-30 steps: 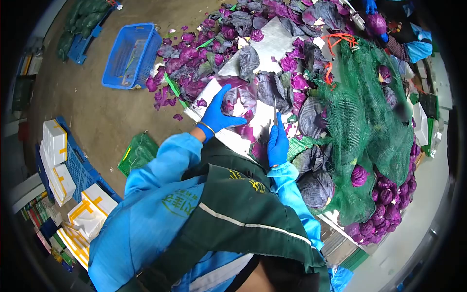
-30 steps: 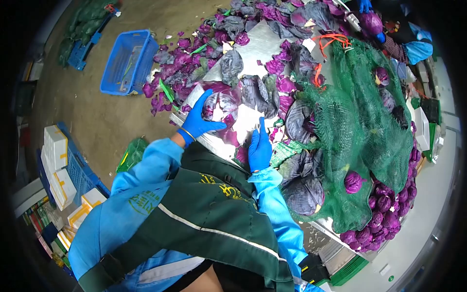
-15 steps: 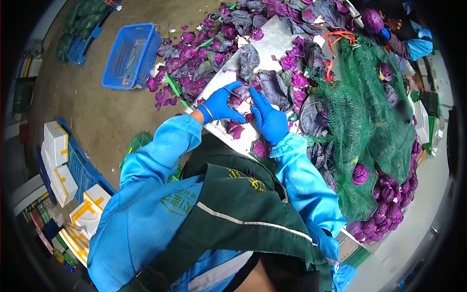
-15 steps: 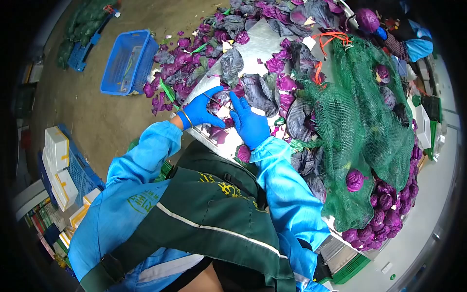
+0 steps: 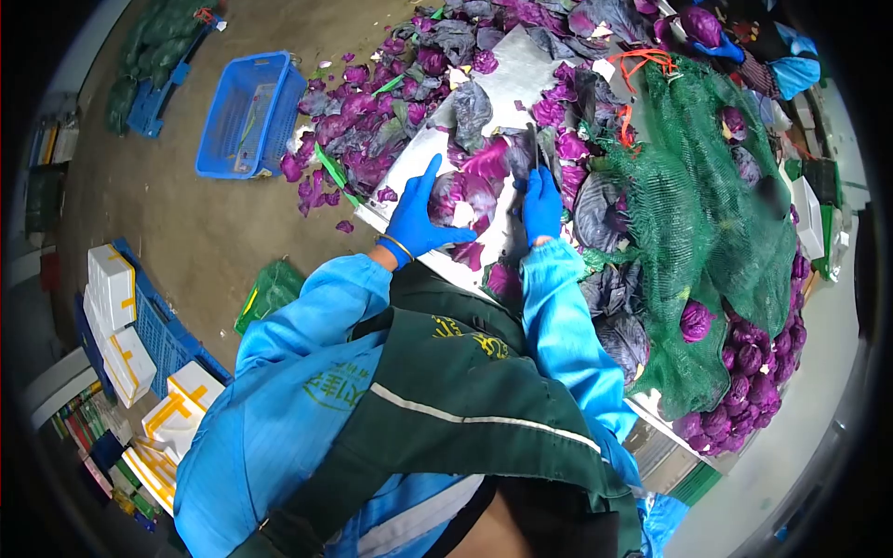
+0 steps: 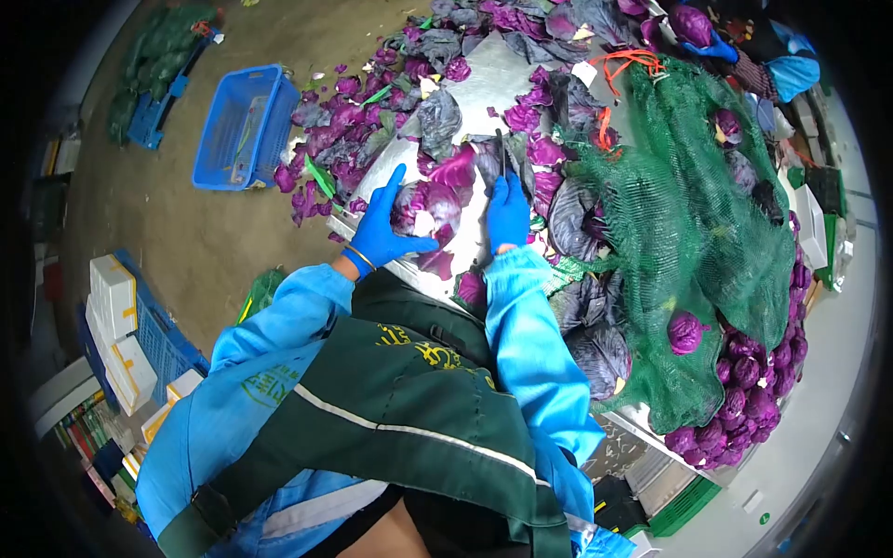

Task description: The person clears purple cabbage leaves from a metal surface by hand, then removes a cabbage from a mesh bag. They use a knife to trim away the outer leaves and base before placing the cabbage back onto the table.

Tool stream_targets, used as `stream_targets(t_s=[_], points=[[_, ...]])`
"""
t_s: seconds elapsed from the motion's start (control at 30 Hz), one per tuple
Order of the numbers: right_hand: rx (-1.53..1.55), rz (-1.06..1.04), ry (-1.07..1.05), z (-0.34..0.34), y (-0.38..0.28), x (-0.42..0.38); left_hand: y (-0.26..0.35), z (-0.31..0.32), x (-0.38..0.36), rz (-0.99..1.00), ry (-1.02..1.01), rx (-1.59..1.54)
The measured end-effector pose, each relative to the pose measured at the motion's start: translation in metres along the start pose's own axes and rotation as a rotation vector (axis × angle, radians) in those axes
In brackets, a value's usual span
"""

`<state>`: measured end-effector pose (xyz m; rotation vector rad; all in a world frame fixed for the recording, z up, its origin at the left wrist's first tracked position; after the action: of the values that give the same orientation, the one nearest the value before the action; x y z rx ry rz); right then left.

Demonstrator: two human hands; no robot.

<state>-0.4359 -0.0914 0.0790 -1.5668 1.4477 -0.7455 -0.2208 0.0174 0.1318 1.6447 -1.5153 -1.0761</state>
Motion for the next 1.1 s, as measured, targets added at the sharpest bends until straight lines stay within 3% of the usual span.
stream_targets(t_s=[0.07,0.13,0.23,0.27,0.4,0.6,0.67,0.73,0.8,0.83,0.93,1.0,1.07,1.1], points=[[-0.068,-0.037,-0.118,-0.003,-0.05,-0.034,-0.009,-0.002,0.004,-0.046,0.005,-0.005],[-0.127,0.119,-0.414,0.015,-0.057,-0.063,-0.016,0.0,0.008,-0.126,-0.033,0.001],[-0.11,-0.128,-0.456,0.025,-0.093,-0.086,-0.016,0.002,0.014,-0.057,-0.09,0.049],[-0.107,-0.121,-0.45,0.026,-0.091,-0.088,-0.013,0.005,0.016,0.003,-0.113,0.082],[-0.188,-0.147,-0.431,0.025,-0.086,-0.085,-0.019,0.009,0.02,-0.127,-0.179,-0.013],[-0.247,-0.233,-0.391,0.02,-0.095,-0.082,-0.009,0.008,0.02,-0.158,-0.172,-0.02],[-0.333,-0.087,-0.406,0.022,-0.093,-0.077,-0.008,0.012,0.018,-0.131,-0.117,0.022],[-0.358,-0.096,-0.269,0.022,-0.093,-0.072,-0.001,0.015,0.016,-0.096,-0.063,0.065],[-0.264,0.269,-0.153,0.008,-0.062,-0.057,0.017,0.018,0.004,-0.006,0.029,0.228],[-0.263,0.191,-0.037,0.007,-0.052,-0.046,0.027,0.022,-0.002,0.036,0.072,0.264],[-0.198,0.189,-0.06,0.012,-0.017,-0.035,0.022,0.022,-0.001,0.065,0.071,0.214],[-0.129,0.173,0.093,0.008,0.038,-0.022,0.02,0.015,0.0,0.145,-0.021,0.098],[0.202,0.361,-0.126,0.011,0.051,-0.016,0.005,0.005,-0.004,0.154,-0.072,0.044],[0.174,0.361,-0.118,0.002,0.034,-0.019,-0.004,0.005,-0.002,0.109,-0.146,-0.204]])
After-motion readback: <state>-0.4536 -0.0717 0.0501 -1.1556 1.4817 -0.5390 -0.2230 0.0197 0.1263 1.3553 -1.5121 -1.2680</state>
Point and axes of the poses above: each hand's wrist, its own x-axis towards the middle knuckle, its own z-axis out of the palm, y = z × x, the point moved 9 cm from there along x, towards the middle knuckle, and after that the axes turned 9 degrees about -y, right-handed, at the moved point
